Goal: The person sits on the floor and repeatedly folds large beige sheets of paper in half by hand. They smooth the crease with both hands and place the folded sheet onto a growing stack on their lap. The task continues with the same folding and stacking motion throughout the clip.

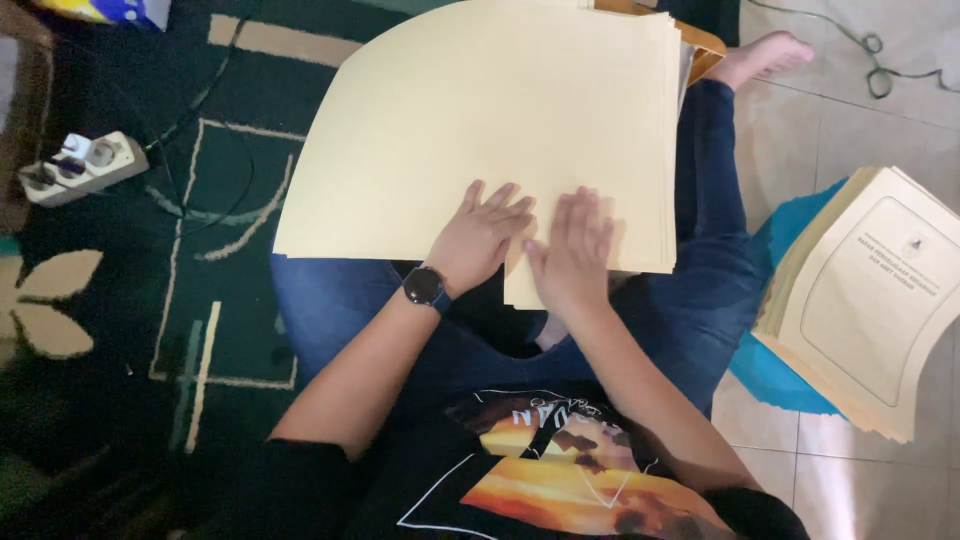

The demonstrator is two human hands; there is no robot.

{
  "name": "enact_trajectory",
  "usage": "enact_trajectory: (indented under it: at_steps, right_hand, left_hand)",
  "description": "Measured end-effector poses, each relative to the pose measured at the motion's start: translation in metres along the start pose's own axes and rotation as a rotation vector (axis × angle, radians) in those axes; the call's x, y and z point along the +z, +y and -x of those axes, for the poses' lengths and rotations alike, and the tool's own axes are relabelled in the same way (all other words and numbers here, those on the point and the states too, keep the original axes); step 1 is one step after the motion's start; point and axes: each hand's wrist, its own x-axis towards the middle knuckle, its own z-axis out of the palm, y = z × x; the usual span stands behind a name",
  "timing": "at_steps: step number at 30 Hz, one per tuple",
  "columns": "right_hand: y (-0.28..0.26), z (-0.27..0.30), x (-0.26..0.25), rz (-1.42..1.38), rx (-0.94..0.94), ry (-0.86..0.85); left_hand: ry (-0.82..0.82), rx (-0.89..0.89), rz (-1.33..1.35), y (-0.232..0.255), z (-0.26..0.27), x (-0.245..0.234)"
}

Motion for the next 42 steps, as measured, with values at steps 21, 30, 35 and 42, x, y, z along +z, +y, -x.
enact_trajectory:
  at_steps: [21, 30, 35, 42]
  right_hand:
    - [0.117, 0.026, -0.033, -0.703, 0.24, 0.368]
    - [0.067, 0.013, -0.046, -1.011, 0.274, 0.135]
    - [0.078, 0.001, -0.027, -0.793, 0.308, 0.14]
    - [0.07, 0.021, -0.067, -0.602, 0.226, 0.215]
  left_hand:
    - [0.169, 0.349, -0.383, 0.039, -0.01, -0.024]
    - [0.198, 0.325, -0.234, 0.042, 0.025, -0.093]
    - [0.12, 0.266, -0.099, 0.022, 0.03, -0.07]
    - [0.06, 0.198, -0.039, 0.007, 0.017, -0.042]
